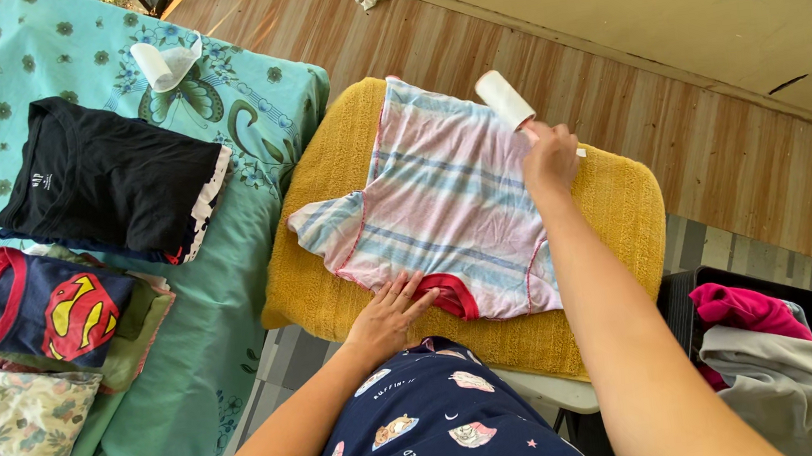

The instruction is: The person uses a lint roller to remove debris from a black shirt and a striped t-shirt on a yellow surface, then folds the black shirt and the striped t-shirt by hand.

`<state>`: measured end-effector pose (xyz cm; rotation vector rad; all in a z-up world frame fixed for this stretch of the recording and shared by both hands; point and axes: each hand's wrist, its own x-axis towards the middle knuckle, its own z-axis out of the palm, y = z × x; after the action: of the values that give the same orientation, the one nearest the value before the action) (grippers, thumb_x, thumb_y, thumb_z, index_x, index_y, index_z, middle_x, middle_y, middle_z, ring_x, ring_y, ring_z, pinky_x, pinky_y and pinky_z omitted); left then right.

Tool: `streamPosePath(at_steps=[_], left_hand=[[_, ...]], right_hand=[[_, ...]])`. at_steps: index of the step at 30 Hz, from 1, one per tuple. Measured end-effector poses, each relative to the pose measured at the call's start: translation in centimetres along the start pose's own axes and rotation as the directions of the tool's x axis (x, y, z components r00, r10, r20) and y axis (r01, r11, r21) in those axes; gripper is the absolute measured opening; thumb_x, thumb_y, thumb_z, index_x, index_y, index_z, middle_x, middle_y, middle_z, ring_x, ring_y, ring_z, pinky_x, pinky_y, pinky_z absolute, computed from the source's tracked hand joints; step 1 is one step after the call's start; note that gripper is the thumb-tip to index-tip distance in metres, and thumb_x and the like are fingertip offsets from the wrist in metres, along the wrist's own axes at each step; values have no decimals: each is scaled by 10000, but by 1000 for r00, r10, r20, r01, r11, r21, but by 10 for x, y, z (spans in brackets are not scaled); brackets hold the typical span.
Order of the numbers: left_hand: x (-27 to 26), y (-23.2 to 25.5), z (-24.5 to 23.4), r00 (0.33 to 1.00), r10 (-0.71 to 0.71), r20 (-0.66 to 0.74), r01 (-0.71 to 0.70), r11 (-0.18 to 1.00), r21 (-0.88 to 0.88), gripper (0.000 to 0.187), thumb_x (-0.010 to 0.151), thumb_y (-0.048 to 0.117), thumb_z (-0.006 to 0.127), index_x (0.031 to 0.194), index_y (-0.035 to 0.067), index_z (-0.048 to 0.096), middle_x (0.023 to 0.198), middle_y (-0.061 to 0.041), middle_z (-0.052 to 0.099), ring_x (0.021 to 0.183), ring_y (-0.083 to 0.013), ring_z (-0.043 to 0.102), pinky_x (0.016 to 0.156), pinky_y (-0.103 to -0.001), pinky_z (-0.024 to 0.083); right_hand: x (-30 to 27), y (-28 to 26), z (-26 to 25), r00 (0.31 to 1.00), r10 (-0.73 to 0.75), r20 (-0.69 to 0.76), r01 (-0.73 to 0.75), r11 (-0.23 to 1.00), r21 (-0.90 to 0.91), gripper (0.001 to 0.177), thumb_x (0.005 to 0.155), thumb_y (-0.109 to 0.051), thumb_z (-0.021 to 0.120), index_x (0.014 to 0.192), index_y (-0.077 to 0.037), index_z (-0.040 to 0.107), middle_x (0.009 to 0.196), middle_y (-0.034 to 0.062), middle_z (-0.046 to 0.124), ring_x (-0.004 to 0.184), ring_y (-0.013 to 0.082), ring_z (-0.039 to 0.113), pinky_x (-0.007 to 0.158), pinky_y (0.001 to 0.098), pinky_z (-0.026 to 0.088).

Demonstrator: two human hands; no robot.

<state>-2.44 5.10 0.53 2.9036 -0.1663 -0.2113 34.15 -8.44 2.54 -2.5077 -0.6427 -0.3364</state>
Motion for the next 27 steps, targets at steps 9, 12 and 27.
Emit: streamPosePath(at_steps=[9, 12, 27], left_hand=[[-47, -40, -16, 998, -61, -31, 57, 989, -138, 982, 853, 627, 597, 1537, -12, 302, 1624, -186, 264, 1512, -358, 222, 1222, -478, 152], [-50, -46, 1, 991, -31, -133, 14, 992, -126, 853, 910, 525, 558, 1533, -14, 336, 1631, -169, 297, 1513, -340, 253, 1226, -479, 175], [-49, -51, -12, 987, -40, -156, 22, 993, -116, 775, 896, 523, 614, 1472, 34, 441, 1601, -191, 352, 1493, -352, 302, 1230, -525, 186]], right_hand=[[-206, -84, -12, 862, -286, 418, 141, 928, 344, 268, 932, -122, 570, 1081, -134, 792, 914, 117, 636, 893, 273, 603, 805, 416, 512], [-177, -82, 6, 856, -292, 426, 188, 944, 270, 253, 968, -88, 557, 1067, -131, 787, 887, 117, 655, 865, 275, 615, 815, 423, 512], [19, -70, 51, 995, -100, -10, 100, 993, 61, 238, 951, -4, 588, 1091, -73, 768, 991, 201, 661, 961, 396, 611, 869, 492, 490]])
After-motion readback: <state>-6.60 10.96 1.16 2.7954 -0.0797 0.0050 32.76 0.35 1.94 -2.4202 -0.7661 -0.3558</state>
